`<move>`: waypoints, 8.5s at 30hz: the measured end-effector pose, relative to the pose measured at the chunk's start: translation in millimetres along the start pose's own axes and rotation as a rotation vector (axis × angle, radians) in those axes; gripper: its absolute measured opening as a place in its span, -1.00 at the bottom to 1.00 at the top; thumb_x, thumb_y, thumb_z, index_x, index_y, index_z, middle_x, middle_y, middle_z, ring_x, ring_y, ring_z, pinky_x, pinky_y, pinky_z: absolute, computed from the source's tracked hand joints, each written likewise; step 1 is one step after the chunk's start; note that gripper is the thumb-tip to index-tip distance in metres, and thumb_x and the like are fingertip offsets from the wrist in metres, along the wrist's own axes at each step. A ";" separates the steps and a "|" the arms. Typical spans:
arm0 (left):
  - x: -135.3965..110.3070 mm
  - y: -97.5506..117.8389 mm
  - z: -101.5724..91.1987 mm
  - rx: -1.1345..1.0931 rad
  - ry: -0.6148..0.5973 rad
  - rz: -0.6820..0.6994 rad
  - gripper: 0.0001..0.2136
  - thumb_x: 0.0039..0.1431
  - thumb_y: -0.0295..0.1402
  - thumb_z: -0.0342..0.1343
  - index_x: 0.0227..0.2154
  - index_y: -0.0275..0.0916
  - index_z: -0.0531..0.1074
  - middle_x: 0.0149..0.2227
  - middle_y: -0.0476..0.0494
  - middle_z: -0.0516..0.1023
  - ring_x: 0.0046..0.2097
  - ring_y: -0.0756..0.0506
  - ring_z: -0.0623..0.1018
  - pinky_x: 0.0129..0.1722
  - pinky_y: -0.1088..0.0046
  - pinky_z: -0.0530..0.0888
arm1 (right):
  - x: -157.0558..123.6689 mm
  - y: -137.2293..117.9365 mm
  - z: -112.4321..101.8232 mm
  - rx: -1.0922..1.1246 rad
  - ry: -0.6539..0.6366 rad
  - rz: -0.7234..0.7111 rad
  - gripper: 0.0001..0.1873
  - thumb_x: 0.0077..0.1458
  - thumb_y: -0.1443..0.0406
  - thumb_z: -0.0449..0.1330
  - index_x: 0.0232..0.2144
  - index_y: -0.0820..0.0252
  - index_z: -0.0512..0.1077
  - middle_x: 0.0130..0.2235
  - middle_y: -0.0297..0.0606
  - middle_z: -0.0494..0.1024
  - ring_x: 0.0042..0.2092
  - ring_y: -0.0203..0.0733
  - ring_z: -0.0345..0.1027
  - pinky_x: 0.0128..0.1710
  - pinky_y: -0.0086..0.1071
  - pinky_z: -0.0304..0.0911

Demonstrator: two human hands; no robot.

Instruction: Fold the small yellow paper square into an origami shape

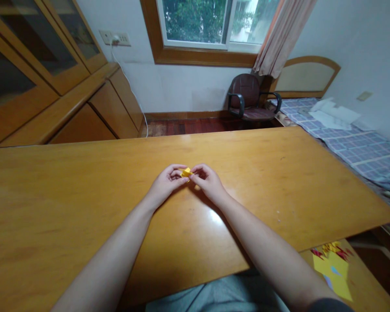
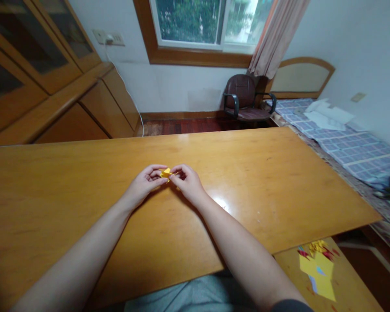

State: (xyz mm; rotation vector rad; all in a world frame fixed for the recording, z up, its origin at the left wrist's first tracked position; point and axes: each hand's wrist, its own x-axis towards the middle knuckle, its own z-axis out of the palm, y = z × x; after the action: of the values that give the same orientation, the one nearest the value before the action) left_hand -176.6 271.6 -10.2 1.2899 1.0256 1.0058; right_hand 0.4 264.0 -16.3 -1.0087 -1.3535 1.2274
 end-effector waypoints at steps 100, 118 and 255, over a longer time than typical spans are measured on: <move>3.7 -5.2 -2.4 0.005 0.138 0.055 -0.70 -0.09 -0.16 0.35 -0.35 -0.24 0.50 -0.36 -0.06 0.57 -0.31 -0.06 0.53 -0.22 0.41 0.47 | 4.6 -2.7 -2.3 0.173 0.032 0.059 -0.75 -0.02 0.13 0.33 -0.33 0.17 0.53 -0.29 -0.30 0.57 -0.22 -0.22 0.41 -0.12 -0.34 0.28; 1.2 -2.4 -1.6 0.088 0.112 0.071 -0.70 -0.07 -0.13 0.35 -0.37 -0.24 0.51 -0.36 -0.06 0.56 -0.31 -0.07 0.50 -0.22 0.40 0.46 | 5.2 -1.3 -1.8 0.144 0.026 0.044 -0.75 -0.11 0.15 0.39 -0.39 0.15 0.54 -0.31 -0.31 0.52 -0.24 -0.22 0.38 -0.15 -0.34 0.29; -3.5 3.2 1.6 -0.042 0.035 0.166 -0.73 -0.02 -0.23 0.34 -0.29 -0.22 0.47 -0.13 -0.12 0.52 -0.16 -0.10 0.57 -0.20 0.33 0.60 | 1.0 -3.8 2.2 0.177 -0.049 0.066 -0.74 0.00 0.16 0.31 -0.30 0.19 0.45 -0.41 -0.36 0.49 -0.41 -0.32 0.33 -0.37 -0.44 0.27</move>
State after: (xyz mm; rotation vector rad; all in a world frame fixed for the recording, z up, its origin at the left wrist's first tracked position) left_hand -176.0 267.9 -6.8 1.3433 0.9304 1.1740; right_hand -1.8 264.2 -12.4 -0.9097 -1.2327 1.4030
